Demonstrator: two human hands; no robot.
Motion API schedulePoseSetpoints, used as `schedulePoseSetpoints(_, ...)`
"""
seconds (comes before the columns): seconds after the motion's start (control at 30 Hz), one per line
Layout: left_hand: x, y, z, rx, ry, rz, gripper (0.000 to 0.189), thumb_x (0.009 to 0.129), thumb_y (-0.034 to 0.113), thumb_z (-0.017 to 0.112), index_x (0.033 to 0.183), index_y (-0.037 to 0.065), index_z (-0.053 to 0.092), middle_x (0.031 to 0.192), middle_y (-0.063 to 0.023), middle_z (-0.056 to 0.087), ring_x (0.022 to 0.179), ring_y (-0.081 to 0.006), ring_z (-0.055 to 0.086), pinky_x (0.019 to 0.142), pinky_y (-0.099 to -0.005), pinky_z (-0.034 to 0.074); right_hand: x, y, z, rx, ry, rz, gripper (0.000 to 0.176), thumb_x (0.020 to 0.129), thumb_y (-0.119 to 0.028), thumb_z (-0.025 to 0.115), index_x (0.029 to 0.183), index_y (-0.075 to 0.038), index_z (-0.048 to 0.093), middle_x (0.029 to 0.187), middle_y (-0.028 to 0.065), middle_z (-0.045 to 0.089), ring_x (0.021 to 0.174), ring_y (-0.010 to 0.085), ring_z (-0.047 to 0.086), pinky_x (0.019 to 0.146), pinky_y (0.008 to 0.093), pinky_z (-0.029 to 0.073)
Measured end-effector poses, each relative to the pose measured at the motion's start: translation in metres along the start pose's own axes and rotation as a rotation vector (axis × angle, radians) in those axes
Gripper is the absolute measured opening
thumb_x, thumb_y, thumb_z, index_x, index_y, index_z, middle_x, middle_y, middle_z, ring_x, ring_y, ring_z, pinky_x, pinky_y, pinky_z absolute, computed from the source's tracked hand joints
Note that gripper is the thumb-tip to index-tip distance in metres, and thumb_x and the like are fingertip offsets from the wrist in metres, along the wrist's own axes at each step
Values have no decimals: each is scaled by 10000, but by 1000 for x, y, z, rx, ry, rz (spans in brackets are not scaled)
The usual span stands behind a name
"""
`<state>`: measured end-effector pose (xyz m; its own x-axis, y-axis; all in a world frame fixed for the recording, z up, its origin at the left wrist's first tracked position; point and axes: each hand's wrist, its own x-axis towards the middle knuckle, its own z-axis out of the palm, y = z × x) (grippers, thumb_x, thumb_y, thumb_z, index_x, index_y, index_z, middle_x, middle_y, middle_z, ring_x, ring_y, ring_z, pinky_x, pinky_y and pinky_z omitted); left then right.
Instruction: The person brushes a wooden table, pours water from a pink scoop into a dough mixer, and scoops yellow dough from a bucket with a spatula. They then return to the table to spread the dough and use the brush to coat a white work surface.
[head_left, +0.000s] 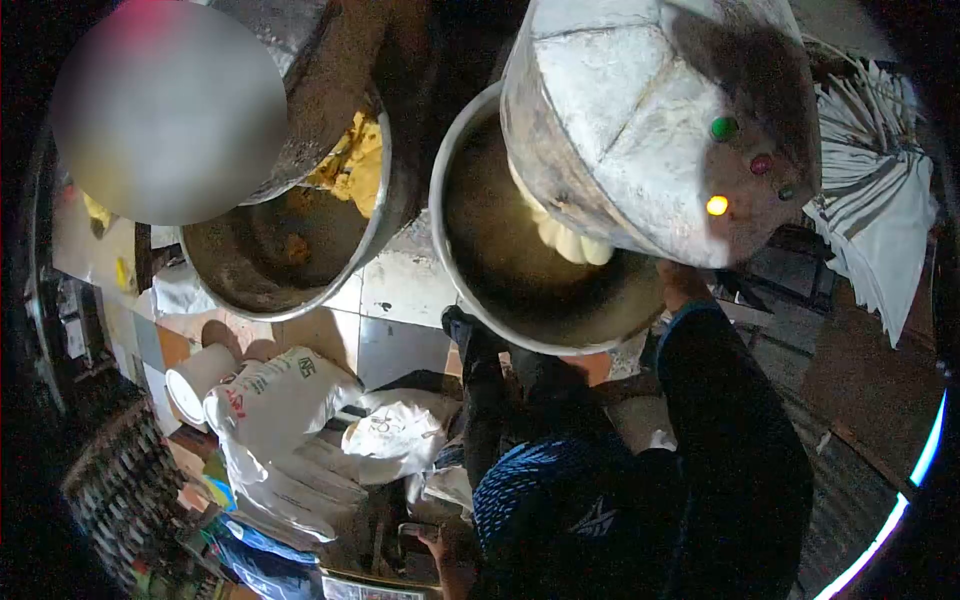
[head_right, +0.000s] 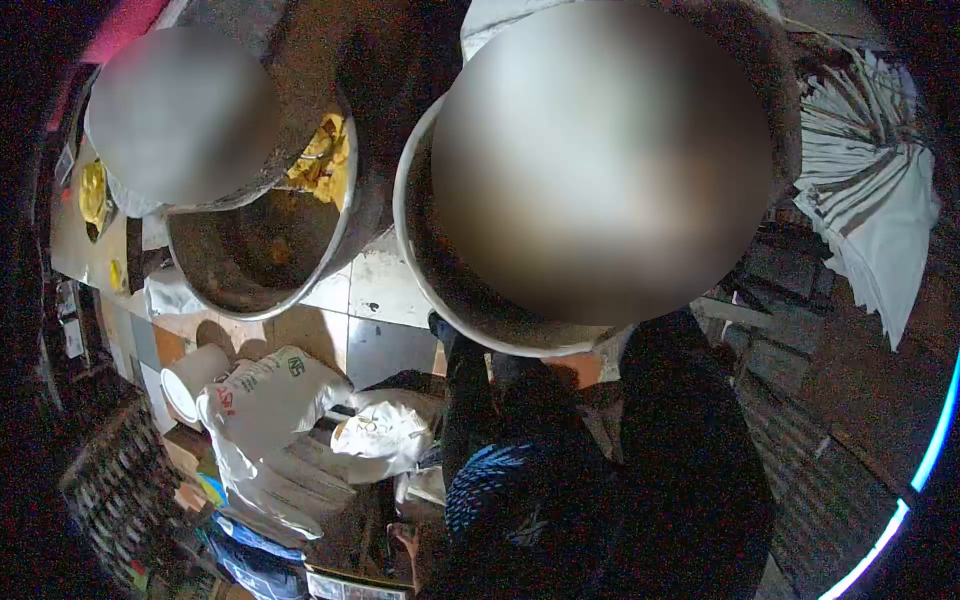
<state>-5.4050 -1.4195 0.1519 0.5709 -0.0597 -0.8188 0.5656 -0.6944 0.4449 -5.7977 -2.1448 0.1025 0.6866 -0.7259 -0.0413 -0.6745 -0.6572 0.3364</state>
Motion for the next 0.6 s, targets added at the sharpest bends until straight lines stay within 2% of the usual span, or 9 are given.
schedulePoseSetpoints(0.13, 12, 8, 13, -23, -101, -33, 627, 730, 89, 580, 1219, 159, 194, 1116, -152, 365, 741, -269, 525, 583, -369, 506, -27, -23, -12, -115, 148, -81, 231, 737, -107, 459, 956, -63, 521, 855, 111, 545, 657, 251, 527, 584, 383, 431)
schedulePoseSetpoints(0.23, 17, 26, 21, -24, -166, -9, 619, 734, 92, 576, 1217, 155, 195, 1113, -150, 373, 741, -269, 527, 586, -370, 506, -51, -88, -48, 352, -106, 170, 236, 745, -103, 528, 941, 10, 462, 874, 175, 499, 785, 352, 512, 673, 442, 437)
schedulePoseSetpoints(0.27, 17, 34, 22, -24, -183, 12, 616, 735, 93, 574, 1217, 154, 195, 1113, -150, 376, 741, -270, 528, 587, -371, 506, -42, -97, -60, 356, -103, 167, 236, 745, -103, 528, 941, 10, 462, 874, 175, 499, 785, 352, 512, 673, 442, 437)
schedulePoseSetpoints(0.33, 20, 57, 31, -6, -229, 55, 611, 738, 94, 571, 1216, 151, 195, 1111, -149, 381, 741, -270, 529, 589, -372, 506, -5, -104, -114, 651, -241, 89, 403, 722, 2, 485, 1111, 22, 383, 1065, 231, 456, 877, 384, 497, 729, 425, 424)
schedulePoseSetpoints(0.4, 19, 74, 31, -3, -253, 97, 606, 741, 96, 568, 1215, 149, 195, 1109, -147, 386, 741, -271, 531, 591, -373, 506, 21, -116, -122, 700, -238, 138, 447, 698, 15, 499, 1124, 18, 362, 1083, 246, 434, 896, 388, 491, 744, 422, 416)
schedulePoseSetpoints(0.47, 30, 82, 22, -22, -233, -22, 608, 731, 121, 590, 1218, 134, 226, 1080, -136, 419, 785, -240, 522, 566, -353, 496, 26, -123, -115, 749, -223, 190, 492, 675, 28, 513, 1136, 14, 341, 1101, 260, 412, 915, 392, 485, 758, 420, 408)
schedulePoseSetpoints(0.53, 37, 89, 6, -57, -224, -125, 613, 721, 147, 612, 1221, 120, 257, 1051, -126, 451, 828, -208, 513, 541, -332, 487, 32, -134, -94, 758, -430, 387, 519, 657, 19, 533, 1137, 8, 336, 1055, 247, 423, 871, 377, 494, 731, 441, 408)
schedulePoseSetpoints(0.57, 58, 74, -11, -54, -227, -105, 613, 721, 147, 612, 1221, 120, 257, 1051, -126, 451, 828, -208, 513, 541, -332, 487, 37, -133, -98, 765, -412, 396, 519, 657, 19, 533, 1137, 8, 336, 1055, 247, 423, 871, 377, 494, 731, 441, 408)
schedulePoseSetpoints(0.6, 71, 57, -32, -40, -261, -62, 603, 716, 143, 612, 1209, 107, 268, 1045, -124, 445, 841, -215, 509, 555, -345, 489, 38, -133, -101, 707, -219, 350, 415, 685, -9, 532, 1067, -4, 368, 982, 224, 445, 834, 361, 498, 683, 445, 413)
